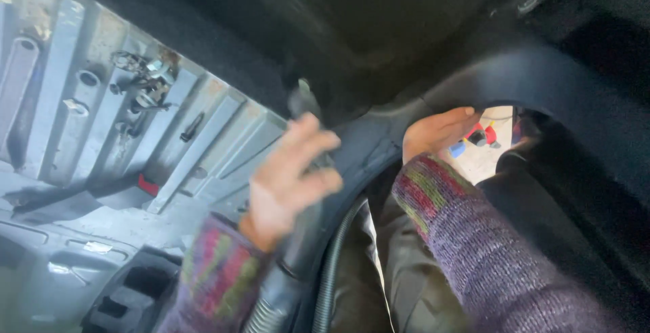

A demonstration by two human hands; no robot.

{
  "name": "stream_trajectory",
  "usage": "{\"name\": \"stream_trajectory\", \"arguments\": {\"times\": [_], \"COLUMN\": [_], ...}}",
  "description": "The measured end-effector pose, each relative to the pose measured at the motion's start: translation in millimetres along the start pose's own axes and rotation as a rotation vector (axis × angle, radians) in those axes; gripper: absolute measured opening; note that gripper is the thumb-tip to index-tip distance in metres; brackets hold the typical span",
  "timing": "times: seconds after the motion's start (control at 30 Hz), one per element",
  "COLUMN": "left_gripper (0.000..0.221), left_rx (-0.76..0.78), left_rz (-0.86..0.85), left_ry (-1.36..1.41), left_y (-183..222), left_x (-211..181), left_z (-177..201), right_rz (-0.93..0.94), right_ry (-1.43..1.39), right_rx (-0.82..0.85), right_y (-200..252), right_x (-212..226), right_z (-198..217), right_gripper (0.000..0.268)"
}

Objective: Vacuuming the interior floor and sides of a car using a vacuum hose attachment.

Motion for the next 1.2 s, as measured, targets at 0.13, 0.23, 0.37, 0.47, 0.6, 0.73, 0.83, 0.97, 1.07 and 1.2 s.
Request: {"name": "stream_trajectory", "arguments": {"times": [0.13,0.23,0.37,0.47,0.6,0.73,0.83,0.97,1.07,1.2], "left_gripper": [0.006,0.010,0.014,0.038,0.009,0.012,0.005,0.013,0.011,0.004], "left_rx": [0.128,0.093,0.199,0.181,-0.023,0.271,-0.399,-0.185,0.026,-0.248], "left_rz": [0.010,0.082,-0.091,0.394,0.428,-0.113,0.336,-0.050,-0.178,0.262], "left_ry": [0.033,0.035,0.018,0.185,0.204,-0.048,0.031,-0.065,-0.203,0.111], "left_y": [-6,4,14,5,-1,-20,-41,-25,-40,-66], "left_x": [19,28,16,81,83,56,152,81,66,139], "left_z": [10,15,1,27,56,58,144,101,105,152], "right_rz": [-0.009,-0.010,-0.001,0.012,-0.032,-0.032,-0.018,0.045,0.050,0.061], "right_ry": [-0.107,-0.054,-0.002,0.021,0.055,0.070,0.039,-0.064,-0.092,-0.059], "right_rx": [-0.021,-0.009,-0.073,-0.088,-0.025,-0.149,-0.113,-0.080,-0.056,-0.058], "right_y": [-3,-1,-9,-12,-3,-24,-17,-17,-10,-15], "right_x": [-1,-2,-14,-15,-21,-57,-47,-32,-18,-23], "right_z": [-5,0,-10,-10,1,-15,-16,-4,-20,-8], "right_gripper": [0.060,0.059,0.059,0.058,0.057,0.057,0.057,0.058,0.058,0.059]}}
Point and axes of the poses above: each hand's wrist, its own y-axis away from the middle knuckle, its own z-axis out of the back of the hand, x = y × z, the point moved 9 cm from there along -y, towards the middle knuckle, and after that the axes turned 3 degrees about -z, right-handed, at the moved point
